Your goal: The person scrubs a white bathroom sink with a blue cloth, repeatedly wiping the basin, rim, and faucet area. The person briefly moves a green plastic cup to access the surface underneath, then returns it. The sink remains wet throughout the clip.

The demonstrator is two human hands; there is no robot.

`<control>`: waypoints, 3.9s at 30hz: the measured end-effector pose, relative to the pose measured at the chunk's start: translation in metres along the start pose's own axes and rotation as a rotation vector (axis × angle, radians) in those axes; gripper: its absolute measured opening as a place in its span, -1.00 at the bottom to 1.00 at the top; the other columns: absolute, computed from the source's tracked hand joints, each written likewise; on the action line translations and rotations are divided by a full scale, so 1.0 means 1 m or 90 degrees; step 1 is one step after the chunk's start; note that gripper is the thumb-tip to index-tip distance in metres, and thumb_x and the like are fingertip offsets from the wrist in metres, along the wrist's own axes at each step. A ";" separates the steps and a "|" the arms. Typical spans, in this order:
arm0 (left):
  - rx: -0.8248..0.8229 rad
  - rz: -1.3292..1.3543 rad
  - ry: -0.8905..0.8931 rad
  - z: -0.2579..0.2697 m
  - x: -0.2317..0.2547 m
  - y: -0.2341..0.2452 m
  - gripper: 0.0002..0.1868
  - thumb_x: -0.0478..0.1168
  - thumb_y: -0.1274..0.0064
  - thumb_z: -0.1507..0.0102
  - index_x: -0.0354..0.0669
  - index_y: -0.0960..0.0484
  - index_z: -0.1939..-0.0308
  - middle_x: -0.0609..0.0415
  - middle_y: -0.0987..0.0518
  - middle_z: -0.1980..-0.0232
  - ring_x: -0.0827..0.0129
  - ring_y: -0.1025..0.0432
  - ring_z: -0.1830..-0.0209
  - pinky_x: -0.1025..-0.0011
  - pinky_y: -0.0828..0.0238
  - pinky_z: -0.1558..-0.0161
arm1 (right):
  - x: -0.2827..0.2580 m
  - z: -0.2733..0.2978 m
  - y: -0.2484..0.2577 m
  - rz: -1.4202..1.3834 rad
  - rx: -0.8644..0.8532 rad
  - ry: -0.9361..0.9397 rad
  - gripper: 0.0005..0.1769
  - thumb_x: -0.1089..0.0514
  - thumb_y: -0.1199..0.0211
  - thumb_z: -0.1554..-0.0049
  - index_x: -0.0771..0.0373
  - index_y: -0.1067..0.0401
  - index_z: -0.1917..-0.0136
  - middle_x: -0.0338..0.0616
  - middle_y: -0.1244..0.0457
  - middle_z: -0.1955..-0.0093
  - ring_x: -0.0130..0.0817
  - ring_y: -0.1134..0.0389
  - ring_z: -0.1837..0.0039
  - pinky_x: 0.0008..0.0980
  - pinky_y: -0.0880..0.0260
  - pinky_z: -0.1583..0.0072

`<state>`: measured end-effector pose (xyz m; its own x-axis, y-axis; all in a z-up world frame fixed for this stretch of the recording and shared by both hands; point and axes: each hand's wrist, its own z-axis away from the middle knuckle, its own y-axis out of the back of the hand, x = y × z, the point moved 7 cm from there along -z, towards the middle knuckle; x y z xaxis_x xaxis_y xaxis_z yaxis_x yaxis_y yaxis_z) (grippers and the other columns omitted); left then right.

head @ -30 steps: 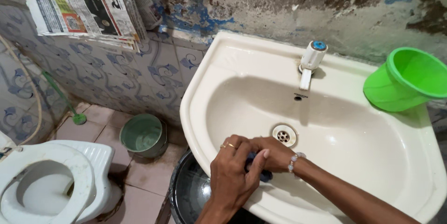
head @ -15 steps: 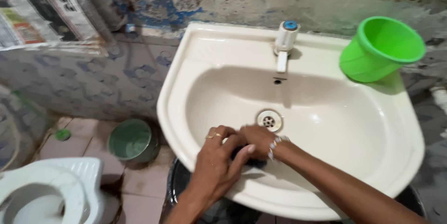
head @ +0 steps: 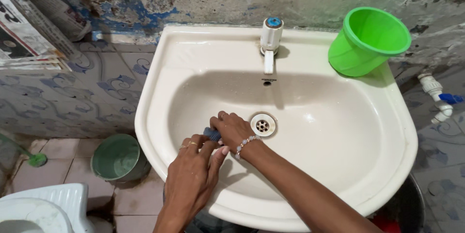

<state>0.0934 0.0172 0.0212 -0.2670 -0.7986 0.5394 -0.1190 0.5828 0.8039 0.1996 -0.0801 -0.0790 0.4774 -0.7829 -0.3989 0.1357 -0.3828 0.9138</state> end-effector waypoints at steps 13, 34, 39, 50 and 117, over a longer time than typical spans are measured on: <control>0.072 0.038 0.074 0.001 -0.010 0.004 -0.63 0.04 0.03 -0.31 -0.16 -0.69 0.11 0.01 -0.58 0.07 0.06 -0.51 0.15 0.15 -0.45 0.23 | -0.016 0.019 0.008 -0.045 -0.040 0.008 -0.73 0.25 -0.28 -0.11 0.12 -0.41 -0.10 -0.07 -0.27 -0.09 -0.03 -0.34 -0.14 -0.07 -0.44 -0.06; 0.160 0.084 0.063 0.006 -0.021 0.009 -0.67 0.00 0.06 -0.34 -0.14 -0.64 0.04 -0.01 -0.54 -0.01 0.09 -0.54 0.10 0.18 -0.48 0.19 | -0.003 -0.030 0.004 -0.036 0.115 -0.062 -0.62 0.24 -0.35 -0.03 0.14 -0.37 -0.12 -0.02 -0.26 -0.10 0.02 -0.33 -0.16 0.01 -0.42 -0.05; 0.170 0.062 0.080 0.007 -0.023 0.007 -0.67 0.00 0.07 -0.36 -0.14 -0.66 0.07 -0.03 -0.54 0.00 0.10 -0.55 0.11 0.17 -0.48 0.20 | 0.009 -0.040 0.002 -0.087 0.134 -0.154 -0.59 0.19 -0.45 0.08 0.11 -0.46 -0.06 0.00 -0.30 -0.08 0.04 -0.37 -0.14 -0.05 -0.41 -0.12; 0.313 0.152 0.074 0.019 -0.030 0.013 -0.66 -0.08 0.04 -0.34 -0.26 -0.63 -0.01 -0.14 -0.50 -0.06 0.09 -0.54 0.06 0.28 -0.58 0.19 | -0.074 -0.031 0.028 -0.367 0.265 0.063 -0.66 0.37 -0.23 -0.07 0.10 -0.46 -0.10 -0.13 -0.31 -0.11 -0.08 -0.41 -0.18 -0.20 -0.47 -0.19; 0.209 0.082 0.134 0.010 -0.055 -0.008 -0.81 -0.15 -0.10 -0.24 -0.14 -0.68 0.39 0.06 -0.59 0.43 0.24 -0.61 0.45 0.25 -0.54 0.42 | 0.041 -0.087 0.134 0.320 0.399 -0.120 -0.71 0.32 -0.17 -0.09 0.21 -0.48 -0.10 0.11 -0.30 -0.11 0.05 -0.30 -0.10 -0.06 -0.42 -0.09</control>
<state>0.0995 0.0577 -0.0178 -0.1025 -0.7093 0.6974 -0.4048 0.6702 0.6221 0.3131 -0.1206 0.0338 0.1909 -0.9815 -0.0113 -0.5913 -0.1242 0.7969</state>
